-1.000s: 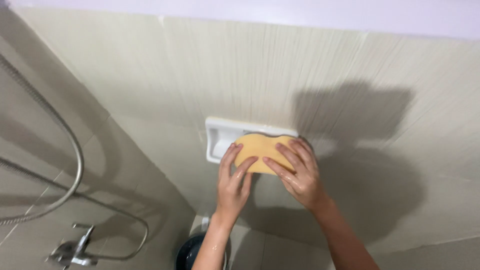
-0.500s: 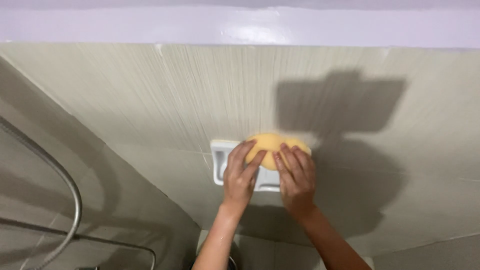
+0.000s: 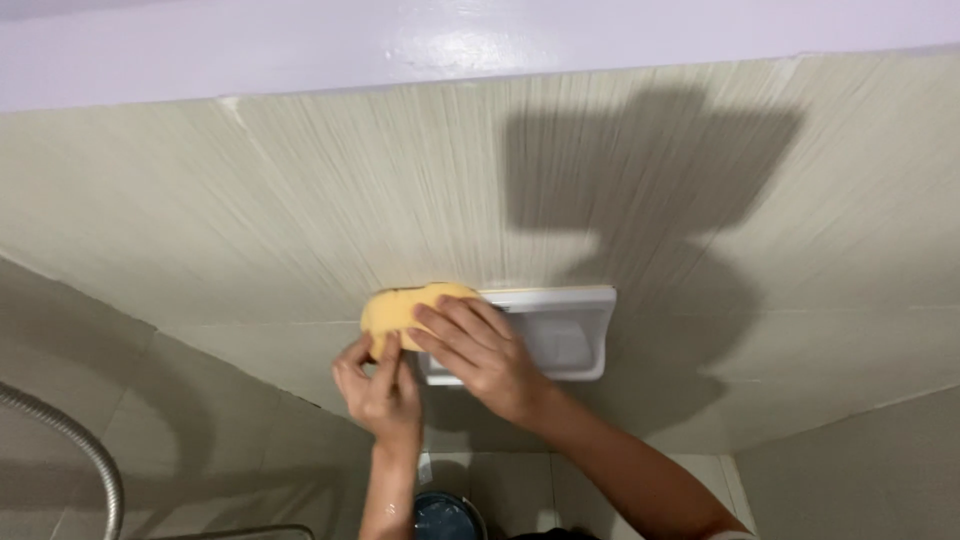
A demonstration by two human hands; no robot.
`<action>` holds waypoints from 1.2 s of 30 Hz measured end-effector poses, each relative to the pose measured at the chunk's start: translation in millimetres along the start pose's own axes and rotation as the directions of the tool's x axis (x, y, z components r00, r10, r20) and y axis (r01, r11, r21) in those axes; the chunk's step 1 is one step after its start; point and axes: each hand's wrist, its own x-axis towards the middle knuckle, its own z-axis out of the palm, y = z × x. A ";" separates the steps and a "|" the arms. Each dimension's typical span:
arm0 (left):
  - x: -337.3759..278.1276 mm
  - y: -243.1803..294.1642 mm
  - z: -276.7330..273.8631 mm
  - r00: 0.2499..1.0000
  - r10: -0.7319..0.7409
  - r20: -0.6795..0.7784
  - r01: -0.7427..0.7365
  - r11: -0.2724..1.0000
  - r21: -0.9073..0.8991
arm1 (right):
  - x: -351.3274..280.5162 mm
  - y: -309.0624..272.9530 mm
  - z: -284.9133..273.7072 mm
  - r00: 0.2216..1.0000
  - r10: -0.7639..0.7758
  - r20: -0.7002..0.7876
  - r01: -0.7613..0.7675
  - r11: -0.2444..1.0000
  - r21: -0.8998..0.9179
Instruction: The person scrubs the tiled walls of a bathroom using a yellow sponge. They repeatedly rinse the sponge under a running shower faucet and continue scrubbing various sections of the wall, including around a wall-mounted soap dish.
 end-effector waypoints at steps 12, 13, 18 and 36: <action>-2.7 99.4 43.3 0.980 0.028 0.197 0.019 0.973 -0.232 | -84.0 38.6 -51.1 0.990 0.140 0.026 -0.127 0.949 -0.290; -0.5 97.6 36.6 0.978 0.025 0.209 0.025 0.972 -0.235 | -94.3 35.1 -45.3 0.988 0.152 0.031 -0.136 0.947 -0.293; 8.8 58.3 21.2 0.990 0.016 0.143 0.006 0.989 -0.149 | -81.2 21.6 -15.4 0.977 0.142 0.158 -0.106 0.970 -0.220; 34.5 73.9 -40.6 0.538 -0.216 0.815 -0.287 0.862 0.418 | -66.8 21.0 -9.7 0.772 0.226 0.594 -0.394 0.903 0.169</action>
